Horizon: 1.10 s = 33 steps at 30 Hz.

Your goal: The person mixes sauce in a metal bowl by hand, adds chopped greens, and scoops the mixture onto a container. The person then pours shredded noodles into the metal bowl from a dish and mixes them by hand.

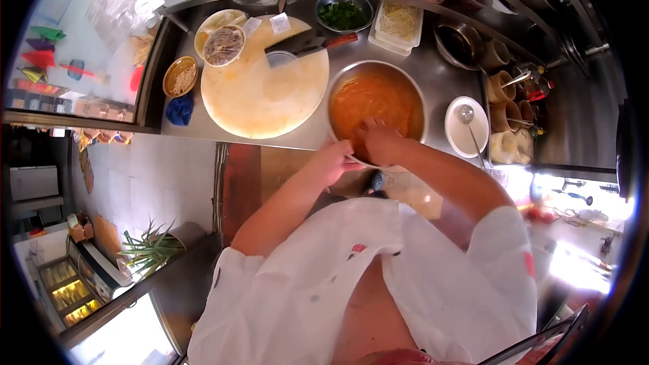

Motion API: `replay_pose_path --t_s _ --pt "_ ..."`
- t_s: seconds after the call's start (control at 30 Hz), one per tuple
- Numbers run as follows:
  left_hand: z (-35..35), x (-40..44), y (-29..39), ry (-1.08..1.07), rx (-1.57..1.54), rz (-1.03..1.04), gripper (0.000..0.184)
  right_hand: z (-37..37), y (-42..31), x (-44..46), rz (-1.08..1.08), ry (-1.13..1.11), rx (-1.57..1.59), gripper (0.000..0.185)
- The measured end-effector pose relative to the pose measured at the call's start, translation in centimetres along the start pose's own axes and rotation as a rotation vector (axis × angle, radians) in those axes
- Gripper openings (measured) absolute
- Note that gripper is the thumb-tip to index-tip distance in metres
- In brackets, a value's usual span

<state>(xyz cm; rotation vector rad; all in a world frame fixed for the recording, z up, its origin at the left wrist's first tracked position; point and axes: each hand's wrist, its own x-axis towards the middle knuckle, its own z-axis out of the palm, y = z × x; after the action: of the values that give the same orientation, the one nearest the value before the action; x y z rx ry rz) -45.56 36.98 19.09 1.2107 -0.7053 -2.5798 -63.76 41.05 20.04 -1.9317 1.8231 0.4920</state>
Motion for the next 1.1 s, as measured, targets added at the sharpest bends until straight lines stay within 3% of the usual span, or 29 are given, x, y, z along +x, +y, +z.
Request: replay_pose_path --t_s 0.07,0.1,0.2,0.23,0.33,0.43,0.53,0.67,0.7,0.83,0.93,1.03,1.1 --pt "0.5 -0.4 0.2 0.027 0.015 -0.003 0.041 -1.7 0.2 1.5 -0.018 0.041 0.215 0.061" --pt "0.3 -0.8 0.3 0.039 0.012 -0.012 0.042 -1.7 2.0 2.0 0.056 0.15 0.482 0.063" --pt "-1.8 -0.4 0.9 -0.032 -0.015 -0.016 0.046 -0.9 1.2 0.3 0.147 -0.003 0.013 0.063" --pt "-1.8 -0.3 0.8 -0.016 -0.013 -0.006 0.047 -0.6 -0.4 -0.3 0.097 -0.066 -0.006 0.064" --pt "-1.1 0.2 -0.4 0.001 -0.018 0.018 0.038 -2.2 -1.0 0.9 0.087 -0.023 0.338 0.06" --pt "-1.7 -0.9 0.1 -0.003 -0.03 -0.009 0.031 -0.2 3.4 1.5 0.121 0.305 0.223 0.055" --pt "-2.7 -1.1 0.8 0.041 -0.028 0.004 0.022 -1.2 3.0 -1.1 0.016 0.126 0.263 0.052" --pt "-1.6 -1.3 0.9 0.059 -0.023 0.029 0.015 -2.0 4.5 0.9 0.071 0.536 0.38 0.051" --pt "-1.4 -1.4 1.0 0.057 -0.024 0.03 0.013 -2.0 5.2 1.5 -0.001 0.642 0.282 0.062" --pt "-1.0 -1.6 1.4 0.04 -0.03 0.018 0.014 -0.7 4.3 2.2 0.214 0.254 0.394 0.083" --pt "-1.0 -0.5 0.7 0.064 -0.035 0.023 0.019 1.5 1.4 2.0 0.292 0.308 0.39 0.088" --pt "-0.6 0.5 0.1 0.112 -0.029 0.012 0.026 0.6 -0.9 1.2 0.177 0.229 0.57 0.074" --pt "-0.7 0.3 -0.2 0.118 -0.044 0.001 0.031 2.0 -0.1 2.1 0.04 0.288 0.527 0.059"
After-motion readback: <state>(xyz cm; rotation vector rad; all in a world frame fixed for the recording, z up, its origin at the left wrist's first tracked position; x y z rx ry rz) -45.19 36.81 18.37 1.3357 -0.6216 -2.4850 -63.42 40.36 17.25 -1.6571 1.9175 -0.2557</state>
